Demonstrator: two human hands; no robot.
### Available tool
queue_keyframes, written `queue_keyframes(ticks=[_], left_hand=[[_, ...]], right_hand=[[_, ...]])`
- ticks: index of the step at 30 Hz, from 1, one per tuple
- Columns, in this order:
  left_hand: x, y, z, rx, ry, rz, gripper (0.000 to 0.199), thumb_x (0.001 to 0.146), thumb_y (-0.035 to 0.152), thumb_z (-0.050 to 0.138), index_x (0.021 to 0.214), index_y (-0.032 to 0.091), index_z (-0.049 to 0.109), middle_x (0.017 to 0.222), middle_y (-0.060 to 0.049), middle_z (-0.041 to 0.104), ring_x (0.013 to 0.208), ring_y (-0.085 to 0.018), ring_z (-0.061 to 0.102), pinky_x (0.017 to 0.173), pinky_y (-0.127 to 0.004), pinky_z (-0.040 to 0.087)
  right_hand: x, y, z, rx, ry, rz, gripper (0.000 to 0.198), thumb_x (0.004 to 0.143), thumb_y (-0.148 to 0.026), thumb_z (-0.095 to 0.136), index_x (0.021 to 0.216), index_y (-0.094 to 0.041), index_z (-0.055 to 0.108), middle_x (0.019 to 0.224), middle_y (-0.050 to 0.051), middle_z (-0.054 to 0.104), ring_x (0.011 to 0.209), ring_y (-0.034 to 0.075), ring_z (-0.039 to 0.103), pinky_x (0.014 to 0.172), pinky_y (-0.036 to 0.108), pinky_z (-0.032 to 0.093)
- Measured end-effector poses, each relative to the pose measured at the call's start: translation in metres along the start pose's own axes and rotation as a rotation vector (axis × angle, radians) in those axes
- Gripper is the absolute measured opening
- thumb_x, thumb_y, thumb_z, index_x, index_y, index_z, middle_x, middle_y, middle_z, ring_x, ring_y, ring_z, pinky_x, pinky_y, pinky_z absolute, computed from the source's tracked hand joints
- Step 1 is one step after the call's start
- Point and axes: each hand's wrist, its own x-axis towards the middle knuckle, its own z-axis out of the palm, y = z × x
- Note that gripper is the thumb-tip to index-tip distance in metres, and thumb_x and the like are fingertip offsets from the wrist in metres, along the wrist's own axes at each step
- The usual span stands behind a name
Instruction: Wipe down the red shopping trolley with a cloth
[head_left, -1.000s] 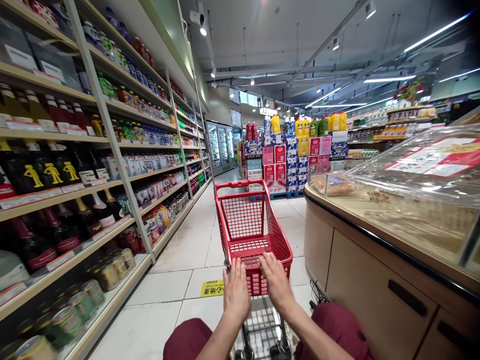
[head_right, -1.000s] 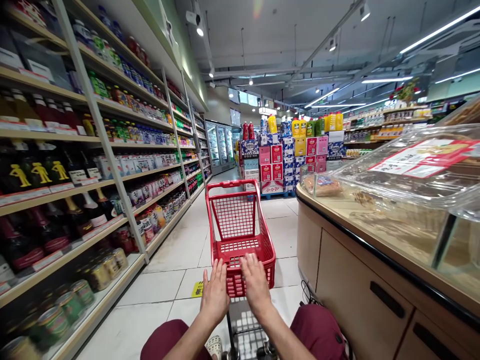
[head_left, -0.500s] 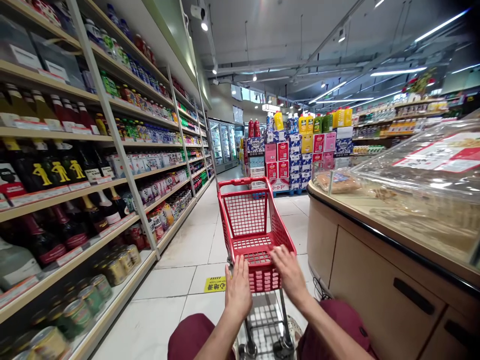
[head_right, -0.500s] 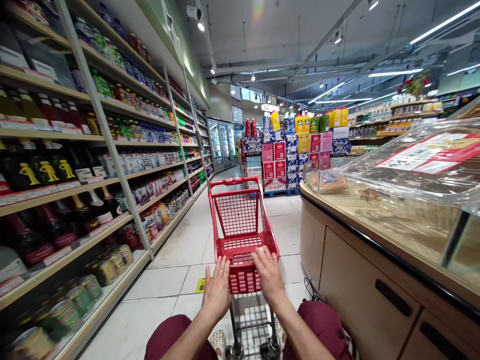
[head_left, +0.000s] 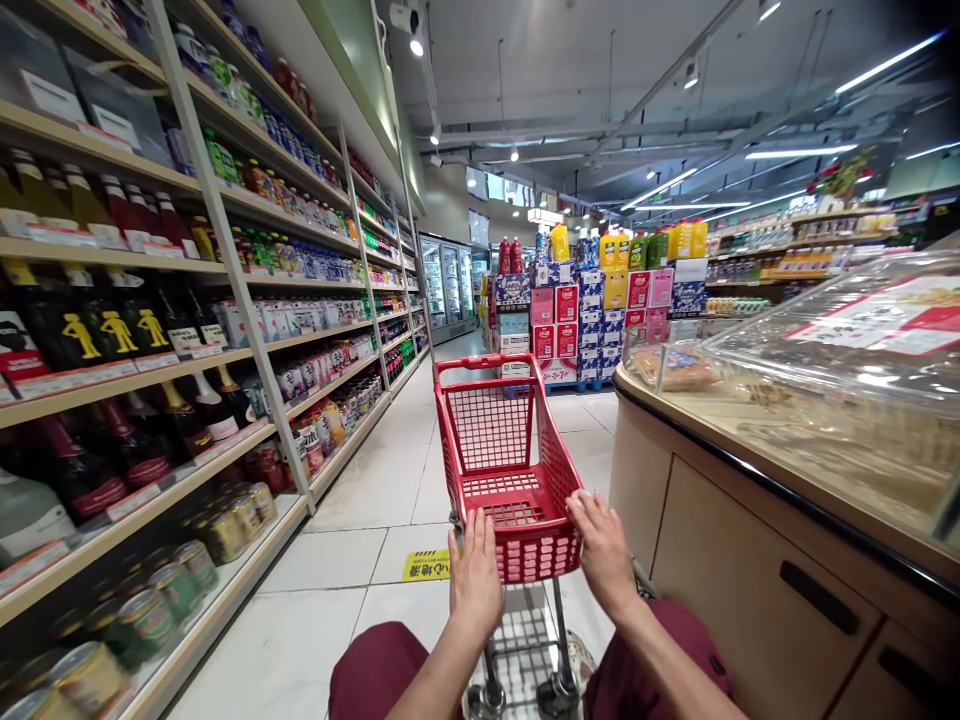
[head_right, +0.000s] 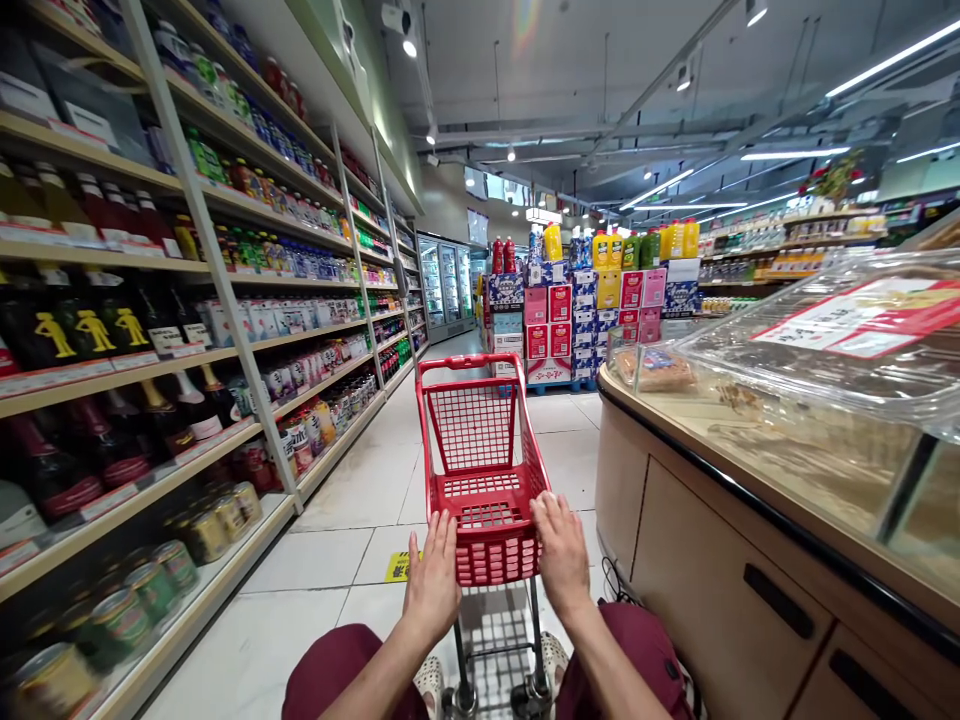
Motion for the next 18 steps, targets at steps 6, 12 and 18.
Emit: queue_keyframes(ticks=[6, 12, 18], left_hand=[[0.000, -0.002, -0.001, 0.002, 0.003, 0.023, 0.074, 0.066, 0.007, 0.035, 0.137, 0.013, 0.014, 0.144, -0.007, 0.019, 0.133, -0.023, 0.006, 0.106, -0.052, 0.013], [0.000, 0.001, -0.001, -0.015, 0.020, -0.002, 0.077, 0.064, 0.006, 0.037, 0.137, 0.011, 0.014, 0.144, -0.009, 0.019, 0.133, -0.025, 0.006, 0.105, -0.053, 0.014], [0.000, -0.001, -0.003, -0.027, -0.004, 0.008, 0.072, 0.066, 0.008, 0.036, 0.136, 0.012, 0.017, 0.144, -0.007, 0.015, 0.133, -0.022, 0.005, 0.106, -0.051, 0.010]], right_hand=[[-0.004, -0.025, 0.008, 0.128, -0.048, -0.262, 0.051, 0.080, -0.002, 0.033, 0.122, -0.027, 0.047, 0.130, 0.002, 0.045, 0.129, 0.018, 0.024, 0.098, 0.045, 0.034], [-0.005, -0.001, -0.003, 0.100, 0.040, -0.038, 0.050, 0.081, -0.003, 0.031, 0.124, -0.023, 0.045, 0.132, 0.007, 0.042, 0.128, 0.020, 0.025, 0.099, 0.047, 0.033], [-0.005, -0.016, 0.001, 0.164, 0.000, -0.199, 0.053, 0.080, -0.001, 0.031, 0.123, -0.028, 0.046, 0.128, 0.002, 0.047, 0.127, 0.017, 0.028, 0.099, 0.043, 0.034]])
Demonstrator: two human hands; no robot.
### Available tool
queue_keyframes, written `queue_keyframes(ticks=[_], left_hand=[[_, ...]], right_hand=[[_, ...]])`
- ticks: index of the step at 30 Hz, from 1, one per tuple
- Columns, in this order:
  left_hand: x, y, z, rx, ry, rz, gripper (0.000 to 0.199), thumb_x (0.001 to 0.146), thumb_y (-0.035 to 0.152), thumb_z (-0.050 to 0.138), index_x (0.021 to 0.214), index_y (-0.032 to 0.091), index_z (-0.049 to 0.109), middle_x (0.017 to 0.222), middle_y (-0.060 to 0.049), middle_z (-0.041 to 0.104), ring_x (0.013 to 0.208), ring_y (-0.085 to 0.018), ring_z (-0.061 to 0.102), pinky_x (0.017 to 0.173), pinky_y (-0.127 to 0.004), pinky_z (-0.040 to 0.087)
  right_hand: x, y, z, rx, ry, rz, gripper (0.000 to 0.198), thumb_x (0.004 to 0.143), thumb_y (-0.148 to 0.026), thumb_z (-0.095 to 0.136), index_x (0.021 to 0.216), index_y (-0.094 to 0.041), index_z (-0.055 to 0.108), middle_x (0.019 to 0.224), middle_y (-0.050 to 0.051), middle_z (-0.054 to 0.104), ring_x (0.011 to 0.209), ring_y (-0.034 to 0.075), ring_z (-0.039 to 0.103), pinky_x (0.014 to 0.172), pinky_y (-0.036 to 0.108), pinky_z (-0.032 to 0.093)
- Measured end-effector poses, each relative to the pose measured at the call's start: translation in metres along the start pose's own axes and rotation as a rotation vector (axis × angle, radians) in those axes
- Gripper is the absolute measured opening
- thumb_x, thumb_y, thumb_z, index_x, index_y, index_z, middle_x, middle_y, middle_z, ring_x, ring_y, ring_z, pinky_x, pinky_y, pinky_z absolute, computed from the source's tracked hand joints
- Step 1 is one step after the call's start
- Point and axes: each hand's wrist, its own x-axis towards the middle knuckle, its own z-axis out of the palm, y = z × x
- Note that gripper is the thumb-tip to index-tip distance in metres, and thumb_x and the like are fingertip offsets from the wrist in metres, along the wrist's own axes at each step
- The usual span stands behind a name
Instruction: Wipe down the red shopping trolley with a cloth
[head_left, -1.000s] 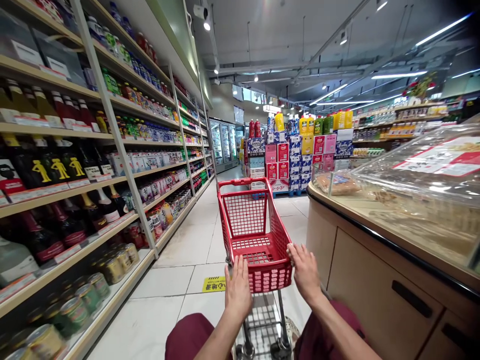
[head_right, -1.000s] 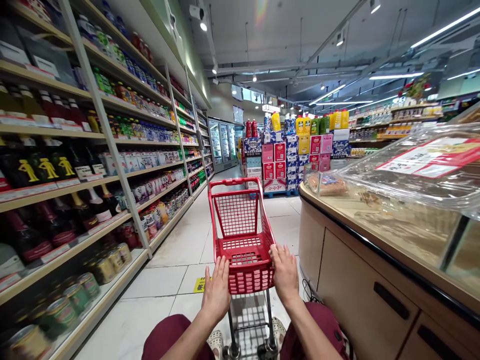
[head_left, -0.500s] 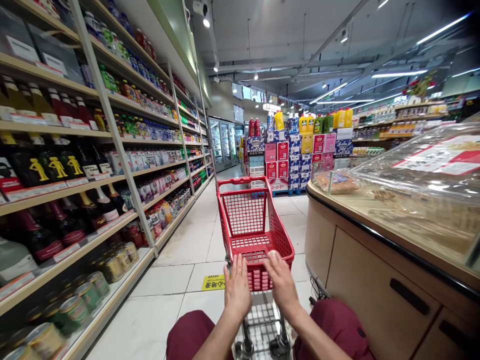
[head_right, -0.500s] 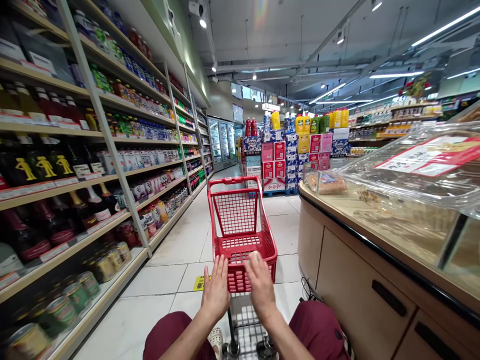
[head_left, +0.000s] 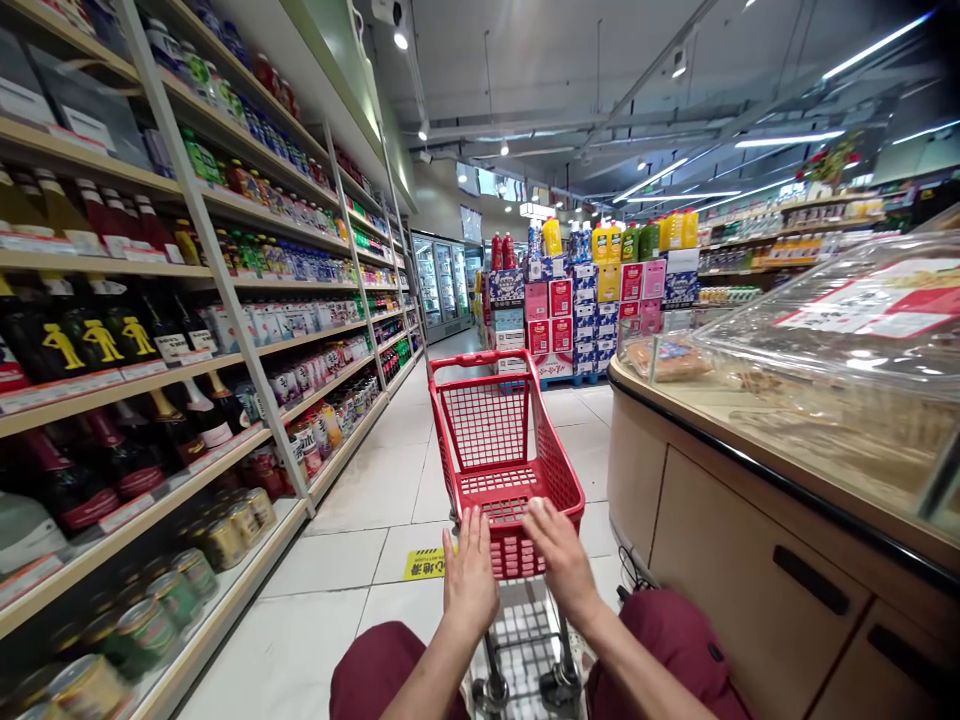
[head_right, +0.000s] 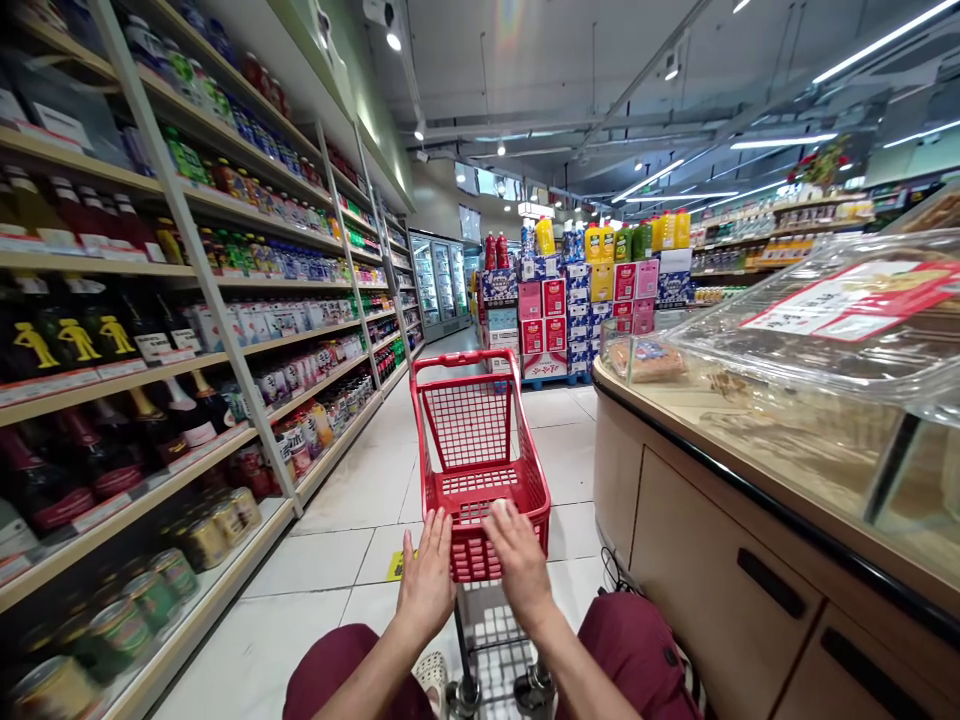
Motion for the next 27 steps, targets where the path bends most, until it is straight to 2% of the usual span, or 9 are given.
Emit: queue_keyframes(ticks=[4, 6, 9, 10, 11, 15, 17, 21, 27], left_hand=[[0.001, 0.004, 0.000, 0.015, -0.014, -0.027, 0.071, 0.067, 0.008, 0.035, 0.136, 0.011, 0.019, 0.145, -0.008, 0.015, 0.133, -0.022, 0.003, 0.106, -0.051, 0.011], [0.001, 0.005, 0.000, 0.021, -0.007, -0.050, 0.070, 0.067, 0.008, 0.035, 0.136, 0.011, 0.020, 0.144, -0.008, 0.016, 0.133, -0.023, 0.003, 0.106, -0.051, 0.011], [0.001, 0.003, 0.000, 0.018, 0.005, -0.040, 0.071, 0.067, 0.007, 0.034, 0.136, 0.012, 0.020, 0.144, -0.007, 0.019, 0.133, -0.022, 0.004, 0.105, -0.052, 0.011], [0.001, 0.002, -0.001, 0.012, 0.005, -0.028, 0.070, 0.067, 0.007, 0.034, 0.136, 0.012, 0.020, 0.144, -0.006, 0.019, 0.133, -0.021, 0.005, 0.106, -0.052, 0.012], [0.001, 0.001, -0.002, 0.005, 0.001, -0.017, 0.070, 0.068, 0.007, 0.034, 0.136, 0.013, 0.019, 0.144, -0.006, 0.018, 0.133, -0.021, 0.006, 0.106, -0.051, 0.012], [0.000, 0.006, -0.009, -0.028, -0.043, -0.029, 0.071, 0.068, 0.010, 0.036, 0.136, 0.011, 0.018, 0.144, -0.008, 0.016, 0.133, -0.023, 0.007, 0.105, -0.052, 0.012], [-0.002, 0.012, -0.011, -0.036, -0.058, -0.010, 0.072, 0.068, 0.011, 0.038, 0.136, 0.011, 0.016, 0.144, -0.008, 0.013, 0.133, -0.024, 0.006, 0.105, -0.052, 0.012], [-0.008, 0.023, -0.010, -0.057, -0.069, 0.095, 0.073, 0.068, 0.010, 0.037, 0.137, 0.015, 0.014, 0.145, -0.006, 0.010, 0.133, -0.022, 0.004, 0.106, -0.051, 0.013], [-0.011, 0.026, -0.002, -0.045, -0.012, 0.101, 0.078, 0.066, 0.008, 0.038, 0.137, 0.013, 0.009, 0.145, -0.007, 0.010, 0.133, -0.022, 0.003, 0.105, -0.051, 0.013]], right_hand=[[0.003, 0.019, -0.007, -0.095, 0.065, 0.224, 0.052, 0.079, -0.002, 0.032, 0.125, -0.023, 0.044, 0.130, 0.006, 0.045, 0.128, 0.020, 0.028, 0.099, 0.046, 0.033], [0.003, 0.009, -0.002, -0.065, 0.056, 0.171, 0.051, 0.079, -0.002, 0.033, 0.125, -0.022, 0.044, 0.130, 0.006, 0.044, 0.127, 0.019, 0.028, 0.099, 0.044, 0.033], [0.005, -0.009, 0.009, 0.021, -0.027, -0.038, 0.053, 0.080, -0.001, 0.033, 0.123, -0.027, 0.046, 0.130, 0.002, 0.046, 0.126, 0.017, 0.030, 0.099, 0.041, 0.035], [0.005, -0.009, 0.009, 0.028, -0.042, -0.060, 0.053, 0.080, -0.001, 0.032, 0.123, -0.028, 0.046, 0.129, 0.002, 0.046, 0.126, 0.017, 0.031, 0.099, 0.041, 0.035], [0.006, -0.006, 0.008, 0.018, -0.039, -0.038, 0.053, 0.080, -0.001, 0.032, 0.123, -0.028, 0.045, 0.128, 0.002, 0.047, 0.126, 0.017, 0.031, 0.099, 0.042, 0.035], [0.004, 0.020, -0.004, -0.092, 0.074, 0.207, 0.051, 0.081, -0.004, 0.031, 0.126, -0.023, 0.043, 0.130, 0.006, 0.045, 0.127, 0.020, 0.028, 0.100, 0.046, 0.031], [0.001, 0.018, -0.004, -0.088, 0.080, 0.169, 0.050, 0.081, -0.004, 0.031, 0.126, -0.022, 0.043, 0.132, 0.007, 0.043, 0.128, 0.020, 0.027, 0.100, 0.046, 0.032], [-0.001, 0.001, 0.004, 0.001, -0.004, -0.040, 0.049, 0.081, -0.005, 0.033, 0.125, -0.026, 0.044, 0.131, 0.004, 0.044, 0.127, 0.019, 0.029, 0.099, 0.043, 0.034], [0.000, 0.018, -0.005, -0.118, 0.069, 0.189, 0.047, 0.082, -0.006, 0.032, 0.126, -0.020, 0.044, 0.129, 0.010, 0.045, 0.128, 0.022, 0.027, 0.097, 0.048, 0.033]])
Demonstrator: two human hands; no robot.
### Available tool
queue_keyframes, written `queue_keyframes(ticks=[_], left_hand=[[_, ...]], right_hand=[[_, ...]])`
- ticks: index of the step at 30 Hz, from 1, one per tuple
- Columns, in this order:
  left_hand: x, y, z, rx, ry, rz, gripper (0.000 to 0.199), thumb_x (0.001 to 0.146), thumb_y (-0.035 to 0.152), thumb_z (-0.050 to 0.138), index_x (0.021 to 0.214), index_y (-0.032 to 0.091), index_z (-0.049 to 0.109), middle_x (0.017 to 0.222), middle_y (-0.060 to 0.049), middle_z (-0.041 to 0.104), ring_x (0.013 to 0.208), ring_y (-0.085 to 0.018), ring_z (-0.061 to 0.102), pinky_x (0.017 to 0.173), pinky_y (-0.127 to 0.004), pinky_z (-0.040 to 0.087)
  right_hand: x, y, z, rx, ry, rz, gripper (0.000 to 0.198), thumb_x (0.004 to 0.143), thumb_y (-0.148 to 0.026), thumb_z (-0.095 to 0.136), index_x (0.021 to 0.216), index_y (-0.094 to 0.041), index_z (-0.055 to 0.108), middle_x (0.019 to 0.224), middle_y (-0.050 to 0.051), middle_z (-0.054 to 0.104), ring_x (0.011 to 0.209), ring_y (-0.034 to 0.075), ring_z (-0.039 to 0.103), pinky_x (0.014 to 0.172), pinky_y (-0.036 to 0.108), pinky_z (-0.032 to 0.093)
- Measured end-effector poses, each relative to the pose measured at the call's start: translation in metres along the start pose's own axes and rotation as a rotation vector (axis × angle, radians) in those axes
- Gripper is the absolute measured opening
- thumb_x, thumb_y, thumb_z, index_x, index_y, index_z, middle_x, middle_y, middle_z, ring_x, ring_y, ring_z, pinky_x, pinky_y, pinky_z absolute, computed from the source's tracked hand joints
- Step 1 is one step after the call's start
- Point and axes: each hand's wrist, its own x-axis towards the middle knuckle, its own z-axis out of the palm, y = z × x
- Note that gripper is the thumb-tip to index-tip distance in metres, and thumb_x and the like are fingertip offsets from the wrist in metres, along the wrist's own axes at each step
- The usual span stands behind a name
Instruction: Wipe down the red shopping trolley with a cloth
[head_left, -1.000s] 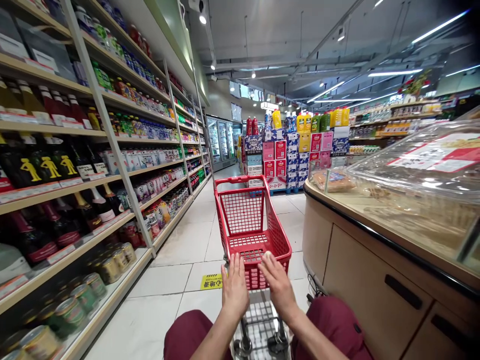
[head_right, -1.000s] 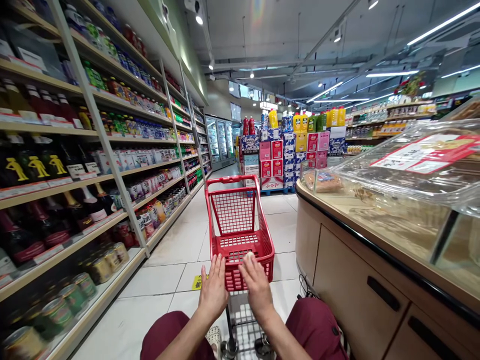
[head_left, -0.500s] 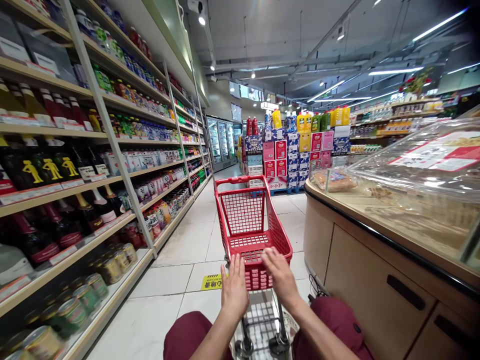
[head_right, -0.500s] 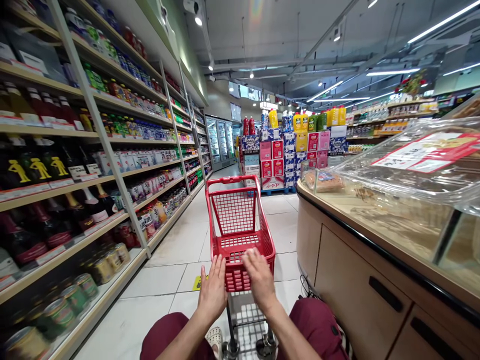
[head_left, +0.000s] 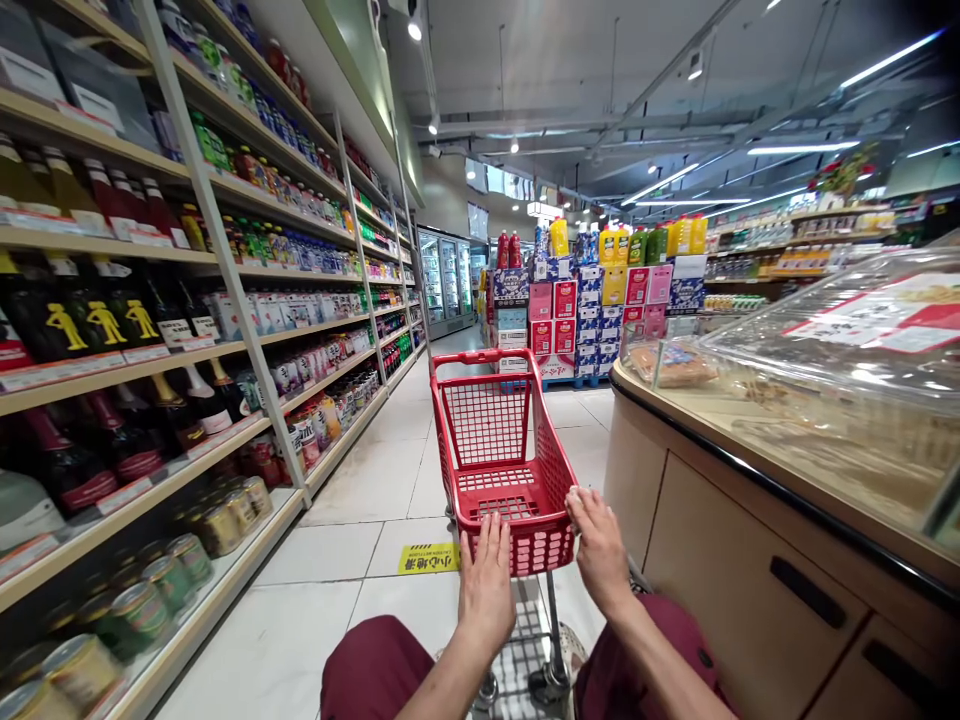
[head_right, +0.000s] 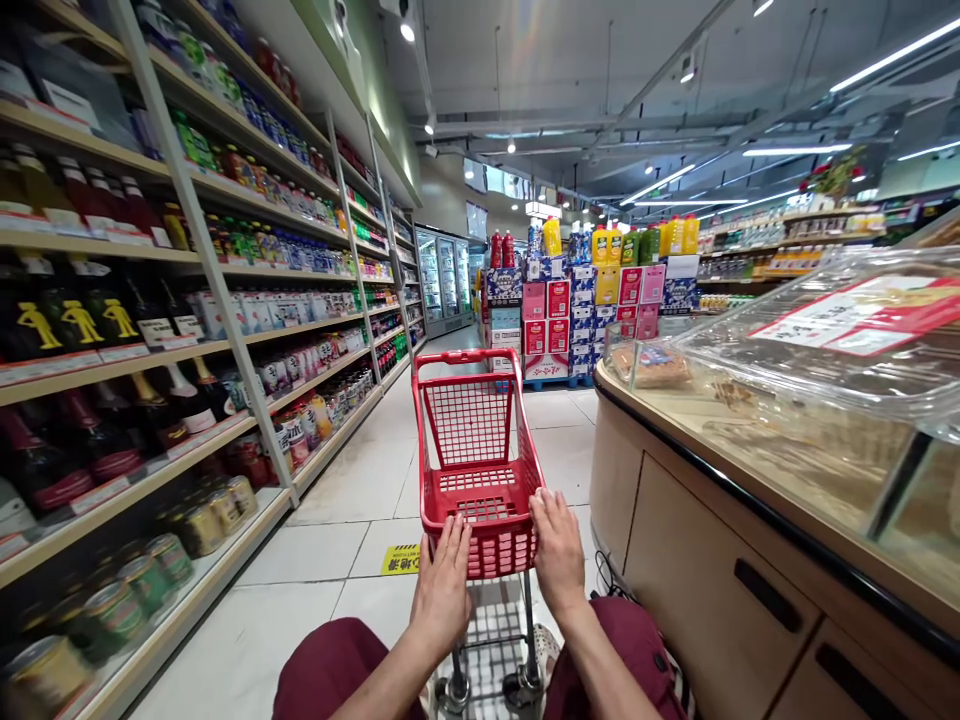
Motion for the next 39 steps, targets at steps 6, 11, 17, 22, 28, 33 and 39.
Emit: queue_keyframes(ticks=[6, 11, 17, 22, 28, 33, 39], left_hand=[[-0.001, -0.008, 0.000, 0.018, 0.037, -0.053, 0.073, 0.066, 0.010, 0.038, 0.136, 0.012, 0.017, 0.145, -0.006, 0.014, 0.133, -0.022, 0.005, 0.106, -0.050, 0.012], [-0.002, -0.013, -0.004, -0.008, 0.037, -0.061, 0.073, 0.067, 0.014, 0.041, 0.136, 0.010, 0.018, 0.144, -0.008, 0.015, 0.133, -0.023, 0.007, 0.106, -0.049, 0.015], [-0.005, -0.027, 0.002, 0.019, 0.085, -0.139, 0.072, 0.066, 0.008, 0.037, 0.136, 0.010, 0.018, 0.144, -0.008, 0.015, 0.133, -0.021, 0.006, 0.107, -0.050, 0.011], [-0.009, -0.041, 0.001, -0.003, 0.059, -0.136, 0.073, 0.066, 0.005, 0.034, 0.136, 0.011, 0.016, 0.144, -0.007, 0.017, 0.133, -0.020, 0.005, 0.106, -0.050, 0.011], [-0.011, -0.048, -0.001, 0.024, 0.020, -0.176, 0.075, 0.065, 0.008, 0.037, 0.137, 0.011, 0.015, 0.144, -0.008, 0.015, 0.133, -0.021, 0.004, 0.107, -0.049, 0.011], [-0.015, -0.053, 0.001, 0.021, -0.003, -0.222, 0.078, 0.062, 0.007, 0.037, 0.137, 0.009, 0.014, 0.145, -0.009, 0.011, 0.133, -0.021, 0.003, 0.107, -0.049, 0.010], [-0.015, -0.051, 0.001, 0.012, -0.048, -0.222, 0.075, 0.063, 0.007, 0.036, 0.136, 0.009, 0.017, 0.144, -0.010, 0.014, 0.133, -0.020, 0.006, 0.107, -0.049, 0.011]], right_hand=[[-0.002, -0.024, 0.007, 0.143, -0.098, -0.243, 0.052, 0.079, -0.003, 0.033, 0.124, -0.027, 0.045, 0.128, 0.004, 0.048, 0.126, 0.017, 0.031, 0.099, 0.042, 0.034], [0.002, -0.010, 0.003, 0.038, -0.017, 0.016, 0.052, 0.078, -0.003, 0.033, 0.126, -0.022, 0.044, 0.130, 0.008, 0.045, 0.127, 0.021, 0.029, 0.100, 0.046, 0.031], [-0.003, -0.036, 0.013, 0.156, -0.119, -0.226, 0.058, 0.075, 0.002, 0.030, 0.125, -0.025, 0.044, 0.130, 0.004, 0.046, 0.127, 0.017, 0.028, 0.100, 0.043, 0.032], [0.005, -0.019, 0.009, 0.065, -0.018, 0.049, 0.054, 0.078, -0.002, 0.030, 0.127, -0.020, 0.042, 0.129, 0.009, 0.046, 0.127, 0.020, 0.029, 0.101, 0.046, 0.030], [-0.004, -0.066, 0.028, 0.174, -0.110, -0.257, 0.054, 0.078, 0.000, 0.031, 0.124, -0.024, 0.046, 0.128, 0.005, 0.047, 0.127, 0.017, 0.029, 0.099, 0.040, 0.034], [0.006, -0.046, 0.025, 0.108, -0.040, -0.045, 0.058, 0.076, 0.002, 0.028, 0.128, -0.021, 0.041, 0.130, 0.007, 0.045, 0.127, 0.019, 0.028, 0.102, 0.044, 0.030], [0.003, -0.091, 0.036, 0.236, -0.138, -0.257, 0.053, 0.078, 0.000, 0.034, 0.125, -0.024, 0.045, 0.128, 0.005, 0.047, 0.125, 0.017, 0.032, 0.100, 0.041, 0.034]])
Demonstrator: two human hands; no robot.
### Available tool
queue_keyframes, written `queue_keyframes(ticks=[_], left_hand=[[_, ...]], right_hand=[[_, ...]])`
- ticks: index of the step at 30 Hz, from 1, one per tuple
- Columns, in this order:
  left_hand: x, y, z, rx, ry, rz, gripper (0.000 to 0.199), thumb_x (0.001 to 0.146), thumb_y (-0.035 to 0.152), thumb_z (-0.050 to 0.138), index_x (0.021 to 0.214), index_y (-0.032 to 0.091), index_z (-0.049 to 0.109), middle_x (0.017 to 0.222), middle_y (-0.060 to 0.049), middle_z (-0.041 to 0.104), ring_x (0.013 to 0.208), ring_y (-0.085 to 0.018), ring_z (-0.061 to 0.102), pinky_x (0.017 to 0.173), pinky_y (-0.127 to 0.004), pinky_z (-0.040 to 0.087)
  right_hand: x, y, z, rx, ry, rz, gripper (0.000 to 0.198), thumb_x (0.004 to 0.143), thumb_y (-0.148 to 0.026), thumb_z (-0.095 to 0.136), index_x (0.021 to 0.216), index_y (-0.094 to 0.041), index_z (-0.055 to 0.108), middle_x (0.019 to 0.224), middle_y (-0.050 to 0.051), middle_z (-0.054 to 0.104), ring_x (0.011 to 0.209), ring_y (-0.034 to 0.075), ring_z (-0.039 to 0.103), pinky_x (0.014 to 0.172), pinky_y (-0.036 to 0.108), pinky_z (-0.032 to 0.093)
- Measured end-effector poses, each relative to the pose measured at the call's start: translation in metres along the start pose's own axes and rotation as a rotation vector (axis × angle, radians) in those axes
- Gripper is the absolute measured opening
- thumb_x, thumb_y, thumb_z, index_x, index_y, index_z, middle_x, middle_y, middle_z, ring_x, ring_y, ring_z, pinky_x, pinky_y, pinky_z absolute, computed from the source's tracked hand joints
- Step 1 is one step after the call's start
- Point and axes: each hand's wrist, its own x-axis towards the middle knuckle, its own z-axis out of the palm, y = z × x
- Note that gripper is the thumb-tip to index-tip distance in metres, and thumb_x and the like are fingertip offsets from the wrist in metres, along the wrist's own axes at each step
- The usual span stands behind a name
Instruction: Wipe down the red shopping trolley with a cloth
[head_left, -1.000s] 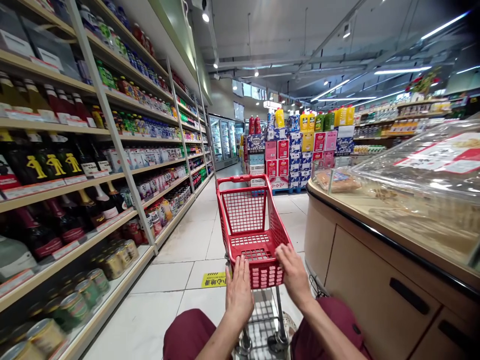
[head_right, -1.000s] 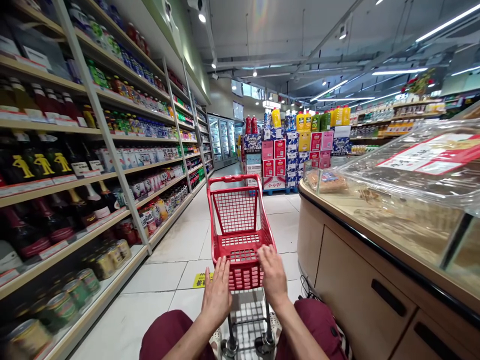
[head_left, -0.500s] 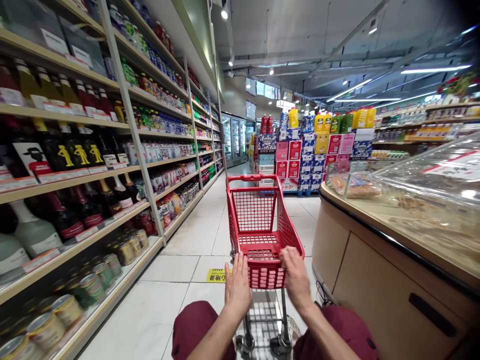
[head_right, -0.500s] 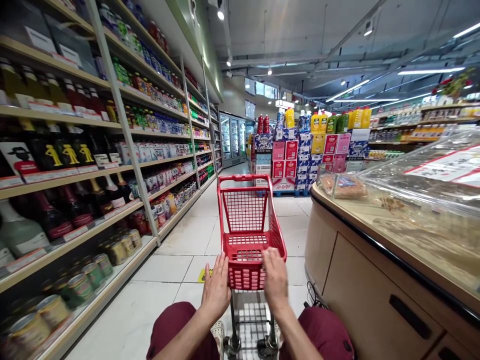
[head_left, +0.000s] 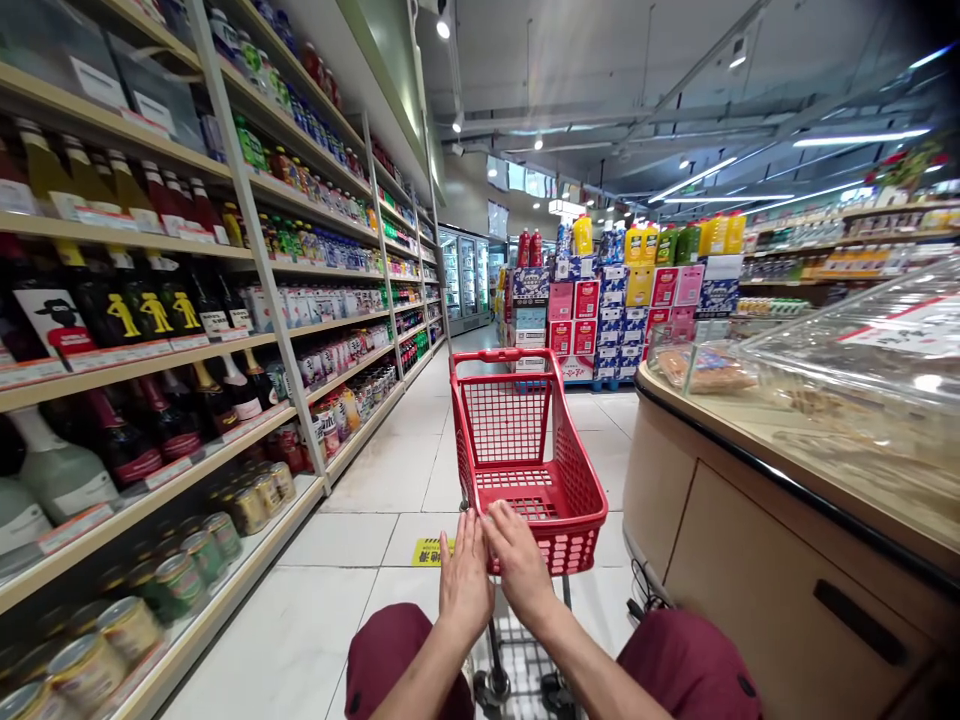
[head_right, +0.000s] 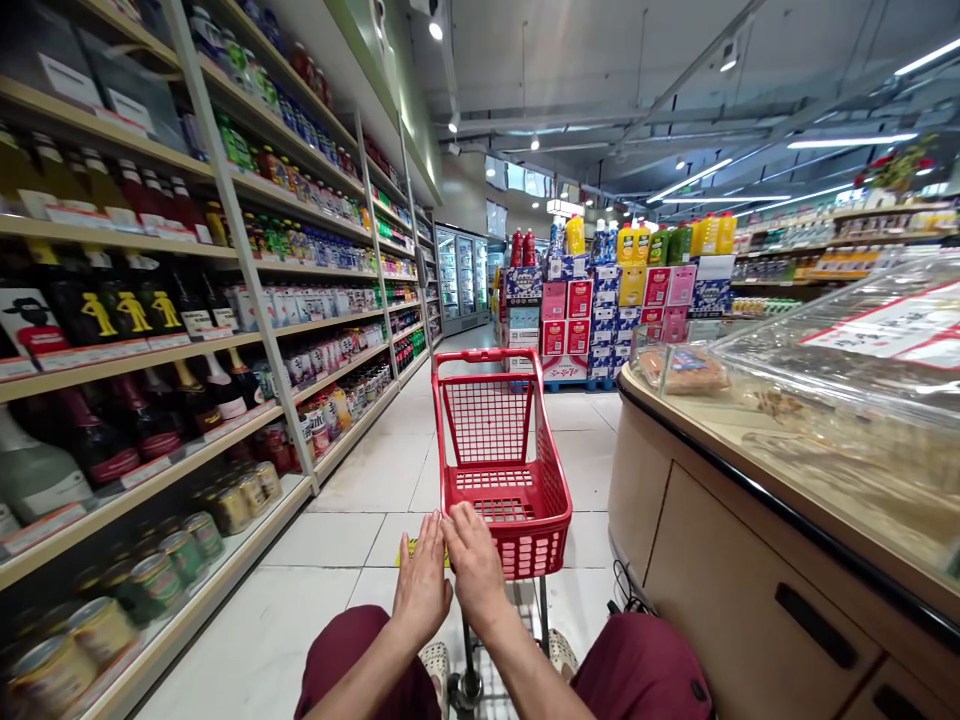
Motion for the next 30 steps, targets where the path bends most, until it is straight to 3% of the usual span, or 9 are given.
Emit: queue_keyframes(ticks=[2, 7, 12, 14, 17, 19, 23, 25, 30], left_hand=[[0.001, -0.005, -0.003, 0.001, -0.002, -0.018, 0.074, 0.064, 0.008, 0.037, 0.136, 0.008, 0.018, 0.144, -0.010, 0.013, 0.133, -0.021, 0.007, 0.107, -0.049, 0.010], [0.003, -0.010, -0.008, -0.011, 0.046, -0.033, 0.075, 0.064, 0.007, 0.037, 0.136, 0.008, 0.017, 0.144, -0.010, 0.013, 0.133, -0.021, 0.008, 0.107, -0.048, 0.009], [0.003, -0.011, -0.009, 0.004, 0.027, -0.088, 0.070, 0.067, 0.009, 0.036, 0.135, 0.007, 0.020, 0.144, -0.012, 0.016, 0.133, -0.021, 0.010, 0.106, -0.048, 0.010], [0.003, -0.016, -0.010, 0.004, 0.027, -0.116, 0.072, 0.065, 0.008, 0.037, 0.135, 0.006, 0.019, 0.144, -0.013, 0.015, 0.132, -0.022, 0.010, 0.106, -0.048, 0.010], [0.003, -0.018, -0.011, -0.009, 0.036, -0.131, 0.076, 0.063, 0.007, 0.039, 0.135, 0.006, 0.018, 0.144, -0.013, 0.016, 0.132, -0.022, 0.010, 0.107, -0.048, 0.011], [0.005, -0.013, -0.009, -0.023, 0.044, -0.123, 0.077, 0.062, 0.007, 0.039, 0.135, 0.006, 0.018, 0.144, -0.013, 0.016, 0.132, -0.022, 0.010, 0.107, -0.048, 0.010], [0.008, -0.001, -0.006, -0.046, 0.072, -0.069, 0.076, 0.062, 0.007, 0.038, 0.135, 0.006, 0.017, 0.144, -0.012, 0.016, 0.133, -0.021, 0.008, 0.107, -0.047, 0.010], [0.008, 0.001, -0.006, -0.051, 0.078, -0.064, 0.076, 0.062, 0.007, 0.039, 0.135, 0.007, 0.017, 0.144, -0.012, 0.016, 0.133, -0.021, 0.008, 0.107, -0.047, 0.010], [0.008, 0.008, -0.005, -0.071, 0.097, -0.010, 0.076, 0.064, 0.008, 0.039, 0.136, 0.008, 0.013, 0.144, -0.012, 0.017, 0.133, -0.021, 0.006, 0.107, -0.048, 0.010]], right_hand=[[0.003, 0.003, -0.001, -0.002, -0.015, -0.013, 0.054, 0.078, 0.000, 0.034, 0.124, -0.024, 0.045, 0.127, 0.005, 0.048, 0.125, 0.018, 0.032, 0.100, 0.042, 0.034], [0.003, 0.022, -0.008, -0.105, 0.101, 0.208, 0.056, 0.077, 0.004, 0.028, 0.124, -0.021, 0.046, 0.127, 0.009, 0.048, 0.126, 0.020, 0.030, 0.099, 0.047, 0.032], [0.008, -0.013, 0.012, 0.001, 0.010, -0.069, 0.050, 0.079, -0.002, 0.037, 0.122, -0.024, 0.047, 0.126, 0.004, 0.049, 0.126, 0.018, 0.031, 0.097, 0.040, 0.038], [0.007, -0.006, 0.008, -0.018, 0.001, -0.060, 0.052, 0.079, 0.000, 0.035, 0.123, -0.024, 0.046, 0.127, 0.004, 0.049, 0.126, 0.018, 0.030, 0.098, 0.042, 0.036], [0.002, 0.020, -0.008, -0.091, 0.074, 0.123, 0.058, 0.077, 0.004, 0.028, 0.126, -0.024, 0.043, 0.129, 0.006, 0.047, 0.128, 0.019, 0.027, 0.100, 0.046, 0.032], [-0.002, 0.027, -0.013, -0.098, 0.113, 0.172, 0.059, 0.077, 0.005, 0.026, 0.126, -0.023, 0.043, 0.129, 0.007, 0.046, 0.128, 0.018, 0.026, 0.101, 0.047, 0.030], [-0.008, 0.012, -0.009, 0.000, 0.016, -0.027, 0.051, 0.080, -0.001, 0.033, 0.124, -0.024, 0.045, 0.129, 0.004, 0.047, 0.128, 0.017, 0.027, 0.101, 0.042, 0.032], [-0.008, 0.014, -0.012, 0.016, 0.000, -0.056, 0.050, 0.081, -0.003, 0.035, 0.124, -0.026, 0.045, 0.128, 0.003, 0.047, 0.128, 0.017, 0.028, 0.101, 0.042, 0.032], [-0.010, 0.033, -0.023, -0.071, 0.135, 0.166, 0.052, 0.081, -0.001, 0.028, 0.128, -0.022, 0.041, 0.130, 0.007, 0.045, 0.128, 0.019, 0.026, 0.102, 0.047, 0.028]])
